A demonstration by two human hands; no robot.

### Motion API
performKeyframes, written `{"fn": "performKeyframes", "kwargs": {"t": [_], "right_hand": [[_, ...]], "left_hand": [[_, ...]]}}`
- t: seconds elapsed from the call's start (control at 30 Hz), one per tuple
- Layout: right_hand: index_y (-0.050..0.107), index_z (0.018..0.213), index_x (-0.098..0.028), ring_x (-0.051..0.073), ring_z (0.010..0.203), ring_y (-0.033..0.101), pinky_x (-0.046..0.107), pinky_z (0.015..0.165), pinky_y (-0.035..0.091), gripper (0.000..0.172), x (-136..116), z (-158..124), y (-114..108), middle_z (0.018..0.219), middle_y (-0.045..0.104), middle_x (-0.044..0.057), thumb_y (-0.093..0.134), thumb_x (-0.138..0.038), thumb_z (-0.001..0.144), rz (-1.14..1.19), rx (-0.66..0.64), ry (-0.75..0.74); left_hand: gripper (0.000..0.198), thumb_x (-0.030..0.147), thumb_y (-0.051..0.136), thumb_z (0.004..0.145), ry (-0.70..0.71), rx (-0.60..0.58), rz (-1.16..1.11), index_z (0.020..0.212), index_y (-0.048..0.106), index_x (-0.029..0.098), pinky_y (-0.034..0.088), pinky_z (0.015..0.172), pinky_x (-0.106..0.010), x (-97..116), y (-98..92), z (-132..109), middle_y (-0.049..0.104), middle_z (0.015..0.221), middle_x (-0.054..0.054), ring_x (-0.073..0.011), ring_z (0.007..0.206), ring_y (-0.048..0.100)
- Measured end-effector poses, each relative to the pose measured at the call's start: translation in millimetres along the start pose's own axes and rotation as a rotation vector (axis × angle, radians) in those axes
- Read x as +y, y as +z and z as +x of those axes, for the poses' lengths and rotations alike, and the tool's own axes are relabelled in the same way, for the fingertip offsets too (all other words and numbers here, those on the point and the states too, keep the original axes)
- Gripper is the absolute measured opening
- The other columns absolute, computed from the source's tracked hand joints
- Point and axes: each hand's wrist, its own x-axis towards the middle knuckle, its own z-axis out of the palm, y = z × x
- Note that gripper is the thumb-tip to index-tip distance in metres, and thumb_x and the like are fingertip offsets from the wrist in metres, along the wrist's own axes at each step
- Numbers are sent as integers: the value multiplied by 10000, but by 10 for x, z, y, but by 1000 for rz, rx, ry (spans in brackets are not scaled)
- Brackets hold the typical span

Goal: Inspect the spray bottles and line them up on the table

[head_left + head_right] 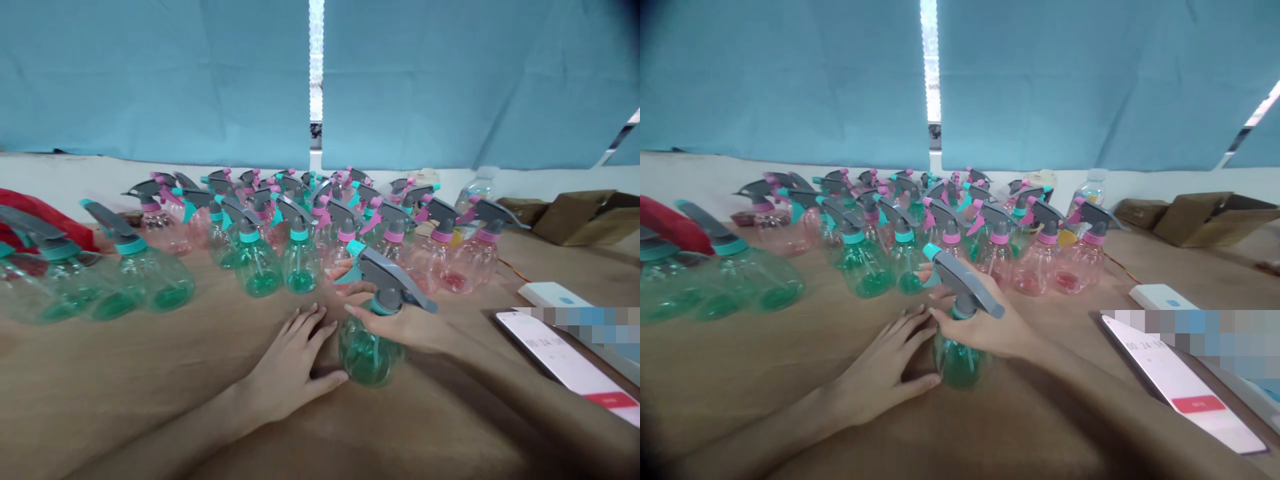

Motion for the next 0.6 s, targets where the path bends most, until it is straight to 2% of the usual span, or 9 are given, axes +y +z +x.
{"fn": "performKeyframes", "kwargs": {"t": [0.17, 0.33, 0.47, 0.6], "right_hand": [[511, 1164, -284, 160, 874, 661, 310, 718, 578, 459, -41, 8, -10, 1166, 616, 23, 534, -109, 740, 115, -24, 10], [562, 987, -289, 170, 860, 657, 310, 728, 568, 327, -32, 2, -11, 1108, 625, -3, 503, -89, 735, 127, -39, 9], [513, 1020, -279, 174, 828, 649, 298, 671, 562, 341, -63, -4, -24, 1074, 625, 15, 486, -103, 729, 102, -34, 37], [507, 972, -269, 170, 853, 641, 295, 717, 555, 314, -65, -6, -35, 1107, 610, 19, 486, -86, 718, 109, -57, 40]], "left_hand": [[689, 611, 481, 855, 2, 4, -2, 1365, 408, 154, 232, 1076, -490, -8, -6, -11, 328, 1461, -140, -312, 1344, 267], [684, 617, 469, 859, 11, 22, -7, 1363, 407, 160, 227, 1079, -487, -18, 8, -8, 313, 1469, -136, -306, 1349, 257], [669, 609, 488, 852, 7, 12, -9, 1351, 427, 167, 236, 1073, -494, -7, -4, -1, 319, 1466, -137, -315, 1346, 263], [673, 607, 484, 855, 3, 0, -2, 1354, 423, 158, 232, 1074, -491, 2, -12, 0, 310, 1470, -143, -313, 1351, 252]]}}
